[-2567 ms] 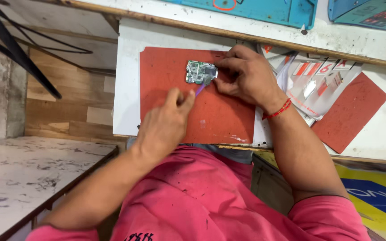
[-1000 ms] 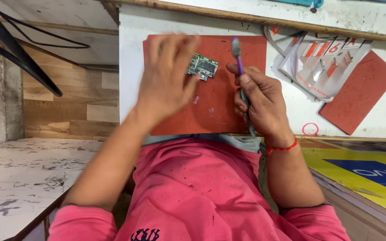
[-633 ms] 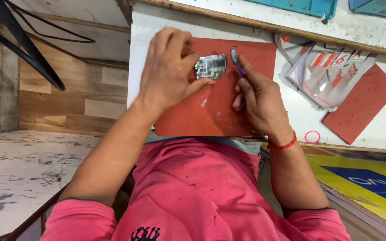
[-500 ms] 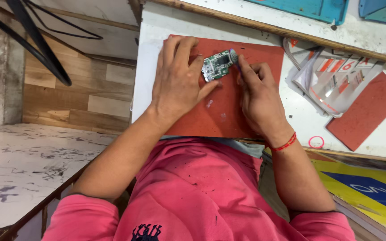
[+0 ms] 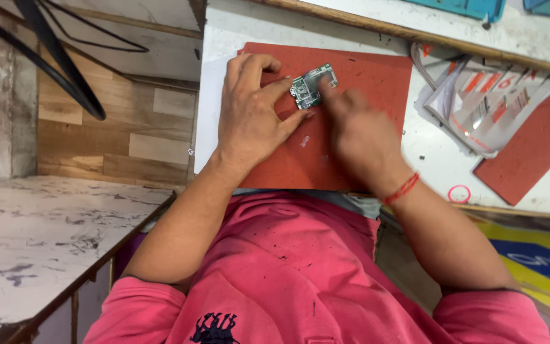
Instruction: The person uses a purple-handled tool to scrape and clean the surface of a small green circuit board. The board is held steady on a red mat while the person repeatedly scrapes various components and traces. The person occasionally rotates the board to access different areas.
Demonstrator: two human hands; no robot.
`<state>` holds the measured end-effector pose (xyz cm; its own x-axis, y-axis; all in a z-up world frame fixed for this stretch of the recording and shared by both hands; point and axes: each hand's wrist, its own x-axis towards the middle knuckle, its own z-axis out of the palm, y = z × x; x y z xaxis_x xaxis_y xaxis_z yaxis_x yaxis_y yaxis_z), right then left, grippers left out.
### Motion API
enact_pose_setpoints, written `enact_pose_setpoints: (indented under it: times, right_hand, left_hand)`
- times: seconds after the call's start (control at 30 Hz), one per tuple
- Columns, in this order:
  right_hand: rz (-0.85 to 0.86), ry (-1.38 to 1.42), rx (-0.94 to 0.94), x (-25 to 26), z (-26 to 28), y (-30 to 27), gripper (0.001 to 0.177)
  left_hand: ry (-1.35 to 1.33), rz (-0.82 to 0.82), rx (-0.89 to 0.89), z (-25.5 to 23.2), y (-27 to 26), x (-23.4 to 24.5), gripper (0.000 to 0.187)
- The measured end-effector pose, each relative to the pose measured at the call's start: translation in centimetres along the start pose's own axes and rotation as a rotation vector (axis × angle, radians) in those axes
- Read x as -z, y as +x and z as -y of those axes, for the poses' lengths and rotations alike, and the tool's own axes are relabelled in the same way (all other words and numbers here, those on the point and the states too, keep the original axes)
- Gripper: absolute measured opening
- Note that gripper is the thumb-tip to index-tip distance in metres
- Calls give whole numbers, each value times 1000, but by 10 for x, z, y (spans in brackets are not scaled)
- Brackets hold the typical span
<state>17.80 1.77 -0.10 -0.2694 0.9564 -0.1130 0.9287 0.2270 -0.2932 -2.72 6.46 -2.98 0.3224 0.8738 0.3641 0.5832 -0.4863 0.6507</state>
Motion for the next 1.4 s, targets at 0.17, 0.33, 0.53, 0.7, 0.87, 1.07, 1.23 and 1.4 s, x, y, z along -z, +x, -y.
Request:
enact_pose_setpoints:
  times: [0.17, 0.33, 0.53, 0.7, 0.87, 1.07, 1.23, 1.4]
  right_hand:
    - [-19, -4, 91, -2, 5, -6, 68]
    - [-63, 71, 33, 3, 5, -5, 61]
    - [-6, 42, 22, 1, 19, 9, 61]
    - [-23, 50, 39, 7, 25, -7, 66]
    - [-50, 2, 3, -3, 22, 21, 60]
    - [-65, 146, -17, 11, 13, -16, 66]
    - [-93, 161, -85, 0, 6, -12, 61]
    - [-132, 160, -109, 1, 0, -5, 56]
  left_hand:
    - [-11, 6, 30, -2, 1, 1, 47]
    - [36, -36, 63, -3, 0, 1, 44]
    - [-58, 35, 67, 2, 0, 3, 52]
    - [-41, 30, 97, 1, 1, 2, 66]
    - [-43, 50, 110, 3, 0, -2, 68]
    - [22, 13, 64, -6, 1, 6, 51]
    - [49, 36, 46, -10, 0, 7, 48]
    - [69, 29, 45, -10, -2, 5, 42]
